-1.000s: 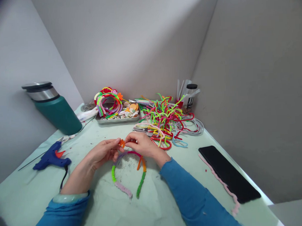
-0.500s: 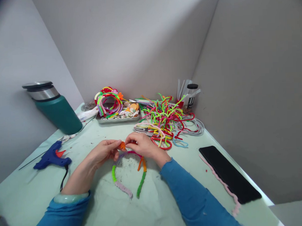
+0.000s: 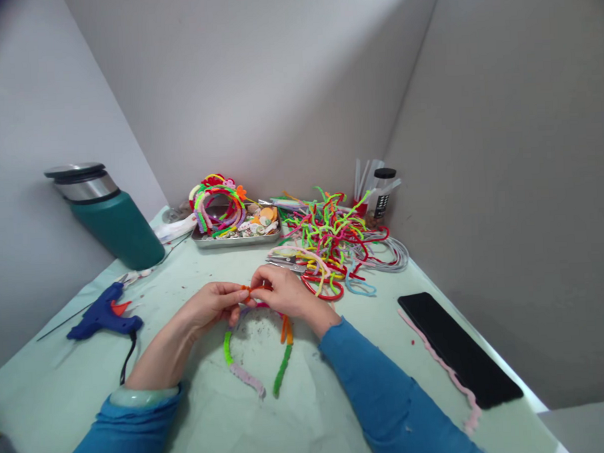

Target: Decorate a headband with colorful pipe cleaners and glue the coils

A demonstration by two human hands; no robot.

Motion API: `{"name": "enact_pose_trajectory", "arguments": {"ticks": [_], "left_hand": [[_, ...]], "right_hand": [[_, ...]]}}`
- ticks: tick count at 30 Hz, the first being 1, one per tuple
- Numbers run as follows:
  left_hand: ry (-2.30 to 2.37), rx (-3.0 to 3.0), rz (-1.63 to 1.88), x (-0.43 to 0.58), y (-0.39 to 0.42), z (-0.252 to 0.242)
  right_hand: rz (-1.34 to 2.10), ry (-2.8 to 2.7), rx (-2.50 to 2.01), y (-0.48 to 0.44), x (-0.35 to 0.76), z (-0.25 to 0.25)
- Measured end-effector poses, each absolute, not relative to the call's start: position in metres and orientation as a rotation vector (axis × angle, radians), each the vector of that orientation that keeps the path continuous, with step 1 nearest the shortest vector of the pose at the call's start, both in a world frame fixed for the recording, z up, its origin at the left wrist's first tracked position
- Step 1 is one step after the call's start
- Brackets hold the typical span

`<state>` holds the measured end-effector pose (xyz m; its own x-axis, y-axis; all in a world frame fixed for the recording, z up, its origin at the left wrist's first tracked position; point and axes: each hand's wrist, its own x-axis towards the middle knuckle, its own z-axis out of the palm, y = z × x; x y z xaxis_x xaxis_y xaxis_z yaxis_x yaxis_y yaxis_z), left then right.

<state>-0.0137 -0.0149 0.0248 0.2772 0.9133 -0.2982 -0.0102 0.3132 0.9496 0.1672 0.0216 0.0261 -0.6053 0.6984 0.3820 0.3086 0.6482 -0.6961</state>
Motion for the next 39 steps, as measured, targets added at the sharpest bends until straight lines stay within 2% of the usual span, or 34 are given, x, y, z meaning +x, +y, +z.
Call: {"name": "enact_pose_trajectory", "arguments": {"ticks": [8, 16, 34, 39], "left_hand": [[1.133, 1.102, 0.815, -0.0150, -0.0127, 0.0204], [1.138, 1.064, 0.738, -0.0151, -0.0156, 0.0205], [1.117, 1.151, 0.700, -0.0144, -0.0171, 0.0250], [1.144, 1.116, 0.824, -0.0146, -0.0136, 0.0218]], "right_hand": [[0.752, -2.231, -0.735, 0.0219, 0.1673, 0.0267], [0.556, -2.435, -0.490, 0.0185, 0.1705, 0.0312], [0.523, -2.351, -0.595, 0.0168, 0.1674, 0.0271], [0.496, -2.295, -0.680, 0.0200, 0.1683, 0.0256]]}}
